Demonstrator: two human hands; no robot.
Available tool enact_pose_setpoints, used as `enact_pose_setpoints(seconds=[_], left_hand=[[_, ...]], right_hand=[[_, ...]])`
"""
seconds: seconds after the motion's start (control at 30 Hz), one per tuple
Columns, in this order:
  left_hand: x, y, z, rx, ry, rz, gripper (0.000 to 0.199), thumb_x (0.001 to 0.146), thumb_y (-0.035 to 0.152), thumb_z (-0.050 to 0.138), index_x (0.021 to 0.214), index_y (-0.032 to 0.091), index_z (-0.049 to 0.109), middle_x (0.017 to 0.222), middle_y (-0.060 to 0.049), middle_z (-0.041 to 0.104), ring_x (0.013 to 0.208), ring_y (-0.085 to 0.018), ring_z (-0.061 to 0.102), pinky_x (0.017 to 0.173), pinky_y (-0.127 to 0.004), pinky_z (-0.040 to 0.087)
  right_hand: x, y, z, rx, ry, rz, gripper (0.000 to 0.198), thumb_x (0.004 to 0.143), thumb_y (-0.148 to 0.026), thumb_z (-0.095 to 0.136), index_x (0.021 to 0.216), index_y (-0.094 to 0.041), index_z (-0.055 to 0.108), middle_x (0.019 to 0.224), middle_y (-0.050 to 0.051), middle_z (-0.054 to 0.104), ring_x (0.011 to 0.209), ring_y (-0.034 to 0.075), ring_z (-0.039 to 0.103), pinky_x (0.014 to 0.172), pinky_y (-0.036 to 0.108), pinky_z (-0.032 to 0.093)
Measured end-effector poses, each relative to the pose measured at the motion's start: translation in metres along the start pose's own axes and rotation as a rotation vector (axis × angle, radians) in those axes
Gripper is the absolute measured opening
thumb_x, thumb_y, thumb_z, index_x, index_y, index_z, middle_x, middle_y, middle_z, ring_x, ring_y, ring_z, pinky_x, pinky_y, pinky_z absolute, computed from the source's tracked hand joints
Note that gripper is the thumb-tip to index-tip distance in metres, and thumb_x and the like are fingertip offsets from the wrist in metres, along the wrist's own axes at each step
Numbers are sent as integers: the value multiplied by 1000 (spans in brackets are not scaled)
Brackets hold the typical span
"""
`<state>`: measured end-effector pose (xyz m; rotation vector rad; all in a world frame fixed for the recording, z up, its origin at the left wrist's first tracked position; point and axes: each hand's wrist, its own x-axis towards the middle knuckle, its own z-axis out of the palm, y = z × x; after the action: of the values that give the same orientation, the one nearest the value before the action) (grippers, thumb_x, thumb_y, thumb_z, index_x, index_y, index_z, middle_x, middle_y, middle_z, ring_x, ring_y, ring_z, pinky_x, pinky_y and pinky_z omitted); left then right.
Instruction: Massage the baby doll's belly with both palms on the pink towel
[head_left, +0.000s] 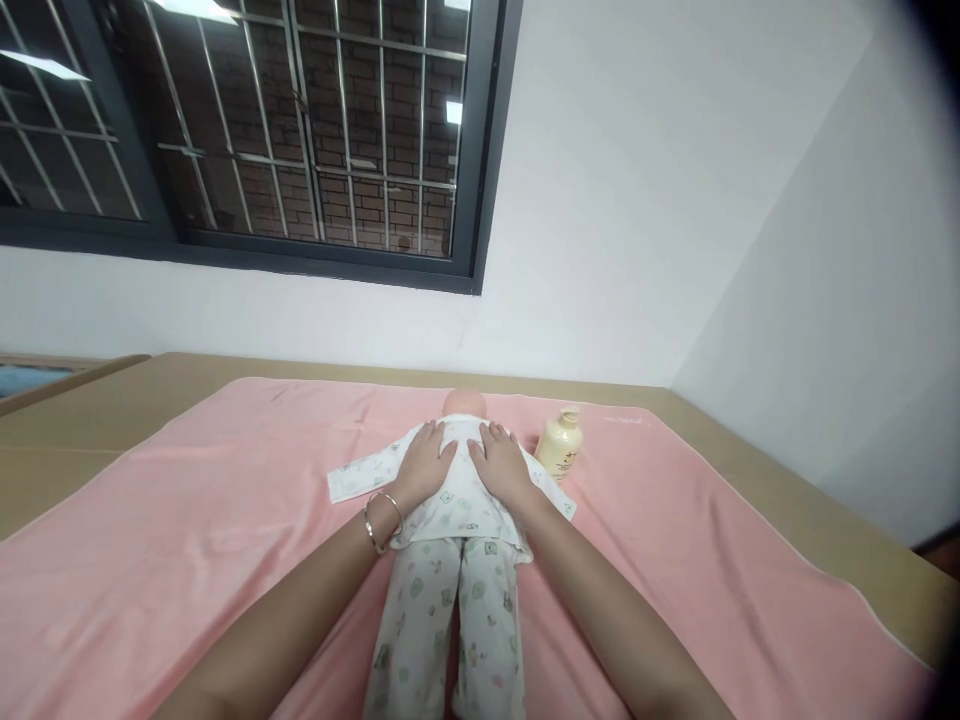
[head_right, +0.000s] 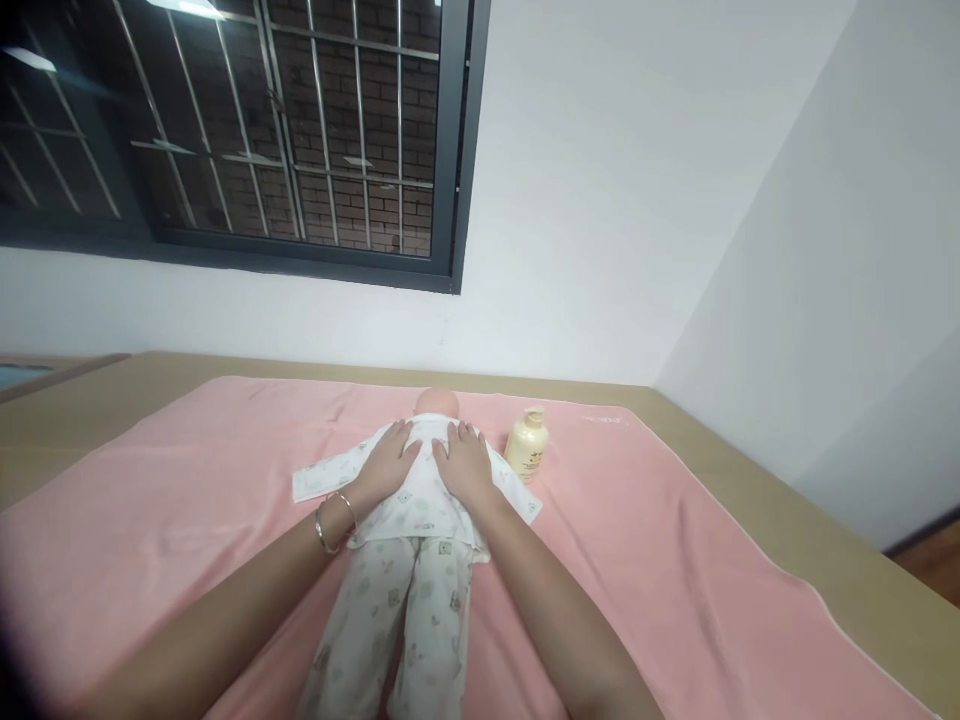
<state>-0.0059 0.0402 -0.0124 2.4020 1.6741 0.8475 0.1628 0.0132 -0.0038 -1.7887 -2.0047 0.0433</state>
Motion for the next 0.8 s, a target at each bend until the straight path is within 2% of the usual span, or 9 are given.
enact_pose_setpoints(seconds=[0.13, 0.2, 0.27, 0.33, 0.4, 0.5, 0.6, 0.7, 0.8], left_hand=[[-12, 18, -11, 101, 58, 153, 39, 96, 25, 35, 119, 8, 62, 129, -19, 61, 124, -30, 54, 109, -46, 39], [-18, 24, -13, 73, 102, 236, 33, 93, 17, 36, 103, 14, 68, 114, -15, 68, 112, -27, 60, 104, -43, 44], [-20, 25, -11, -12, 149, 287, 31, 90, 14, 38, 94, 17, 69, 107, -11, 70, 107, -24, 62, 101, -40, 47], [-19, 21, -6, -96, 183, 277, 29, 88, 14, 41, 100, 18, 68, 111, -10, 69, 110, -23, 61, 103, -39, 47], [-14, 15, 0, -135, 164, 197, 32, 87, 20, 46, 114, 16, 64, 124, -11, 64, 120, -24, 56, 109, -41, 43], [-6, 5, 7, -149, 58, 15, 49, 89, 34, 50, 133, 12, 52, 146, -15, 47, 138, -29, 40, 117, -47, 32], [-2, -2, 11, -137, -24, -60, 62, 92, 44, 48, 141, 7, 42, 154, -19, 34, 145, -32, 29, 119, -48, 27], [-6, 1, 9, -46, 19, -7, 56, 94, 42, 46, 138, 8, 46, 151, -19, 40, 143, -33, 32, 117, -50, 29], [-15, 13, 4, 67, 153, 163, 37, 93, 29, 47, 123, 11, 60, 134, -17, 59, 131, -32, 49, 113, -50, 36]], right_hand=[[-16, -22, -12, -61, 18, -142, 47, 98, -26, 33, 138, -11, 51, 143, 15, 50, 135, 27, 42, 115, 43, 22], [-24, -32, -17, -81, 25, -213, 43, 94, -22, 37, 132, -13, 57, 138, 14, 55, 130, 26, 48, 115, 39, 23], [-28, -37, -20, -76, 21, -240, 41, 92, -19, 39, 127, -14, 62, 134, 13, 59, 127, 25, 50, 113, 36, 25], [-26, -35, -18, -40, 19, -223, 41, 93, -18, 37, 125, -14, 63, 133, 12, 59, 127, 23, 51, 112, 33, 28], [-19, -25, -14, 10, 27, -177, 43, 97, -22, 33, 129, -16, 60, 138, 10, 56, 131, 21, 47, 112, 32, 29], [-4, -4, -4, 70, 3, -94, 50, 101, -35, 29, 142, -13, 47, 149, 10, 43, 141, 23, 34, 116, 37, 23], [5, 11, 4, 87, -37, -50, 61, 101, -46, 29, 148, -8, 35, 155, 13, 33, 145, 25, 25, 119, 41, 15], [3, 9, 4, 43, -35, -37, 61, 102, -46, 25, 149, -9, 34, 155, 14, 33, 145, 27, 25, 118, 44, 15], [-7, -8, -4, -60, -20, -50, 53, 102, -36, 27, 146, -9, 40, 149, 17, 41, 140, 29, 34, 115, 46, 19]])
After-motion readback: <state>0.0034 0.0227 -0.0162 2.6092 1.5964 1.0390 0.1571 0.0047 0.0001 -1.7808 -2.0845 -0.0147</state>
